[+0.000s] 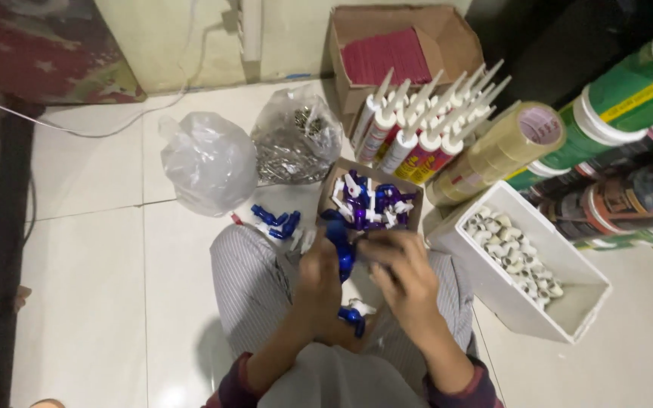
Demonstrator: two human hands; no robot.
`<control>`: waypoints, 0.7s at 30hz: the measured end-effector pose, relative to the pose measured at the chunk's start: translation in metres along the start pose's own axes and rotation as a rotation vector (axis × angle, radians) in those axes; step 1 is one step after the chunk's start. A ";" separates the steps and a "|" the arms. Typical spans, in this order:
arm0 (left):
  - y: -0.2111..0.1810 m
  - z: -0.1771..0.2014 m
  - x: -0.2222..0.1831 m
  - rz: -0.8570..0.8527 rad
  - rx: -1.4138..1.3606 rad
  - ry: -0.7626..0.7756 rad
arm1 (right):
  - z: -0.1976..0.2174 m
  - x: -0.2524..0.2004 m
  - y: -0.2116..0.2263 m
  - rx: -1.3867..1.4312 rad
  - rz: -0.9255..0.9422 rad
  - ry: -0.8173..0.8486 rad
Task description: Assembling small blue and white plastic plumbing valves by hand.
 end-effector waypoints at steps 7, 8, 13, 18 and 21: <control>-0.002 -0.006 0.006 -0.066 0.073 -0.177 | -0.029 -0.031 -0.008 -0.201 -0.026 -0.154; 0.001 -0.006 0.008 -0.061 0.067 -0.194 | -0.029 -0.028 -0.004 -0.182 -0.049 -0.157; 0.031 -0.005 0.012 0.026 -0.213 -0.225 | -0.039 -0.043 0.006 -0.119 -0.171 -0.059; 0.030 0.006 0.009 0.144 -0.244 -0.403 | -0.028 -0.057 -0.006 -0.008 -0.212 -0.315; 0.017 -0.002 0.005 0.422 -0.249 -0.381 | -0.019 -0.047 0.009 -0.059 -0.089 -0.478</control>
Point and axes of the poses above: each hand's wrist, its own x-axis towards the middle knuckle, its own z-axis out of the back of the hand, y = z × x, the point moved 4 cm from there along x, towards the middle knuckle
